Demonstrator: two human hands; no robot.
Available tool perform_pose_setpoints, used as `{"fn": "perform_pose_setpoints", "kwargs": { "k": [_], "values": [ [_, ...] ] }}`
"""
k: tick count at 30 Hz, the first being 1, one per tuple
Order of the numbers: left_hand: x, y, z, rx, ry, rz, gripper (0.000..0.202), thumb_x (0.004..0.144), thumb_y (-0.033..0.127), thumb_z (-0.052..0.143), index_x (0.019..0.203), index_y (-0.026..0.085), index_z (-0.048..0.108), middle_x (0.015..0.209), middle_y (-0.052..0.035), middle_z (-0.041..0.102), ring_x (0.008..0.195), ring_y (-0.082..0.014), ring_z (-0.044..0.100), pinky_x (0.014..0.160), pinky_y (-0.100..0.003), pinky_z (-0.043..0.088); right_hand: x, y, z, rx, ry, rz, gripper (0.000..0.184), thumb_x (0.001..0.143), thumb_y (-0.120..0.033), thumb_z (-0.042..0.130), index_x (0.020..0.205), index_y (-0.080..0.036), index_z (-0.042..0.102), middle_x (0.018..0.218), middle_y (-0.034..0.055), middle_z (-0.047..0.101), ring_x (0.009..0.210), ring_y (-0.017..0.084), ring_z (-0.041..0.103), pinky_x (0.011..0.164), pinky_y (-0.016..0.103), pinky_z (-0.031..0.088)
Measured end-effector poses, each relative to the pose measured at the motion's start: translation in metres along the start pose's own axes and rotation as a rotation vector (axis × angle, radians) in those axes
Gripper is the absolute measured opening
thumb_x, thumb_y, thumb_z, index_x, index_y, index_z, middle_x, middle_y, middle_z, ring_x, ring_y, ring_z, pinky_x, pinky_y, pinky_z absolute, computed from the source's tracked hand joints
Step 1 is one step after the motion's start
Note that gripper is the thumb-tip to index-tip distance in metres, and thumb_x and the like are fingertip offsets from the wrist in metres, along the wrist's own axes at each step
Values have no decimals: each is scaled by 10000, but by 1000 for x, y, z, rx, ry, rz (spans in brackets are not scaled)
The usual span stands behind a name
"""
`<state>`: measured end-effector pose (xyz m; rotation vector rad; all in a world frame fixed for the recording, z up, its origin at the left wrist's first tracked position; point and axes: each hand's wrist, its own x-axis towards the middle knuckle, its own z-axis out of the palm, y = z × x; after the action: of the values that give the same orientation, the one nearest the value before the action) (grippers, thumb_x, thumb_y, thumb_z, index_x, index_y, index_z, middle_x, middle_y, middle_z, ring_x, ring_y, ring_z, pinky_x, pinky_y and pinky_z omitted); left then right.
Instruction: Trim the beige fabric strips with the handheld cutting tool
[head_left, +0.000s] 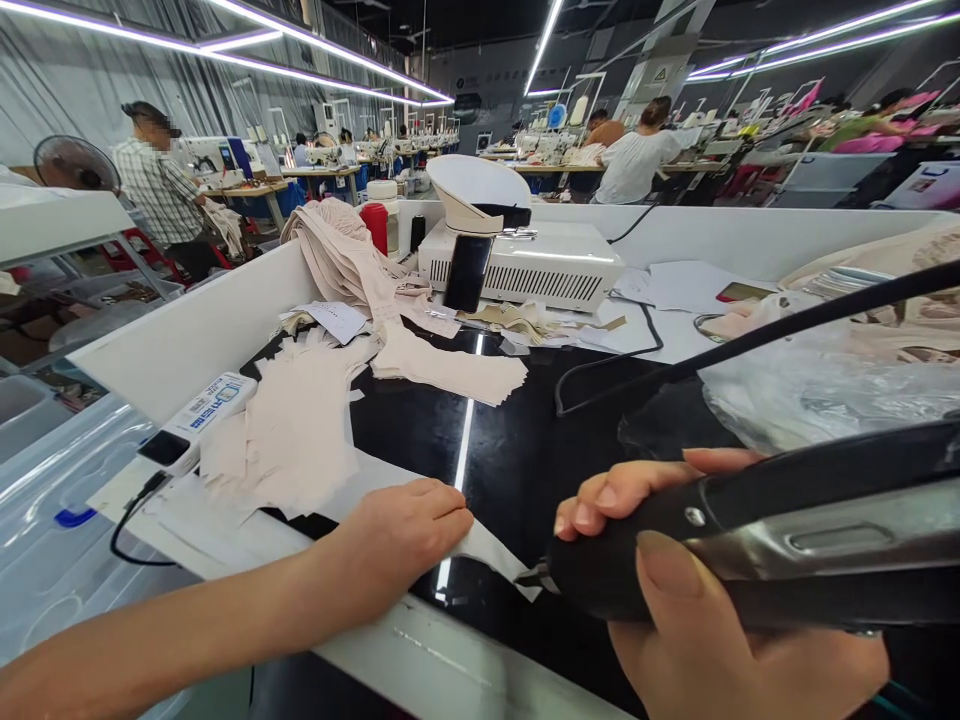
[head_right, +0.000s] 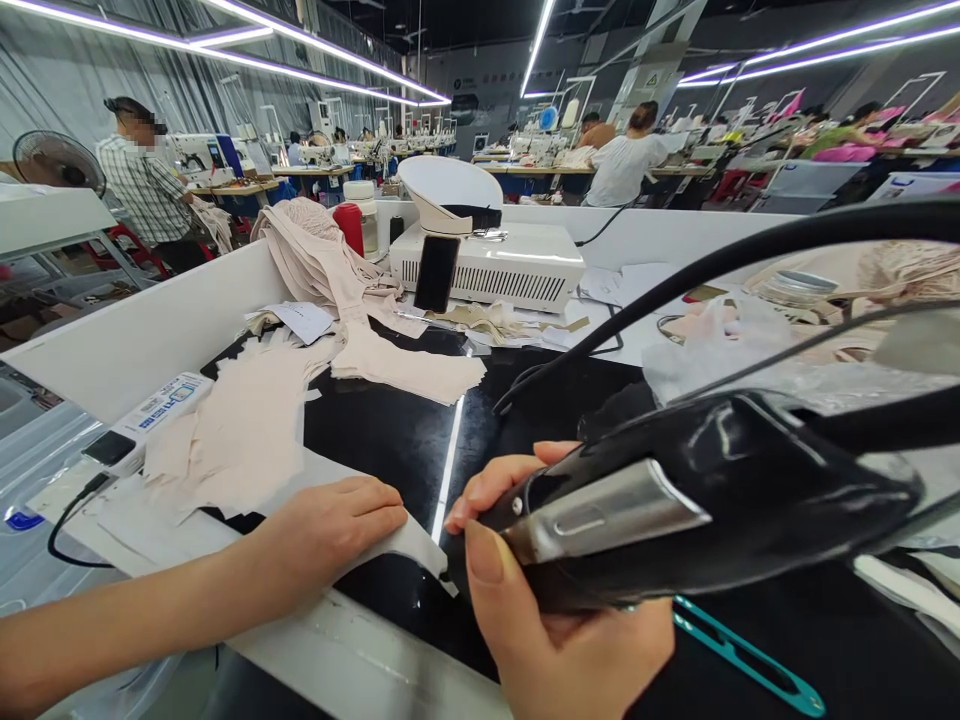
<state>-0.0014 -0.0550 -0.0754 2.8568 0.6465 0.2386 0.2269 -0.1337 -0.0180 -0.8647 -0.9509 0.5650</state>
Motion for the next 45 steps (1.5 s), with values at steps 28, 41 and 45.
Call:
{"fn": "perform_pose_setpoints", "kwargs": {
  "k": [28, 41, 45],
  "values": [
    [-17, 44, 34, 353, 249, 99, 933, 1181, 934, 740, 1662, 135, 761, 1631, -287, 861, 1539, -396, 869, 1363, -496, 673, 10, 16, 13, 21, -5, -26, 558, 895, -471, 1076, 1312, -376, 717, 1003, -9, 794, 830, 329, 845, 674, 531, 768],
    [-21, 49, 30, 328, 310, 120, 886, 1156, 920, 801, 1596, 150, 792, 1610, -265, 863, 1535, -379, 857, 1374, -486, 660, 27, 17, 34, 116, 56, -66, 406, 842, -380, 1108, 1144, -330, 842, 766, -85, 741, 565, 221, 718, 517, 377, 687],
    [-23, 47, 28, 274, 273, 139, 891, 1174, 905, 783, 1652, 153, 783, 1613, -266, 854, 1551, -389, 839, 1387, -513, 651, 26, 18, 35, 87, 28, -77, 425, 868, -393, 1122, 1157, -317, 821, 781, -74, 737, 590, 223, 727, 524, 362, 672]
  ]
}}
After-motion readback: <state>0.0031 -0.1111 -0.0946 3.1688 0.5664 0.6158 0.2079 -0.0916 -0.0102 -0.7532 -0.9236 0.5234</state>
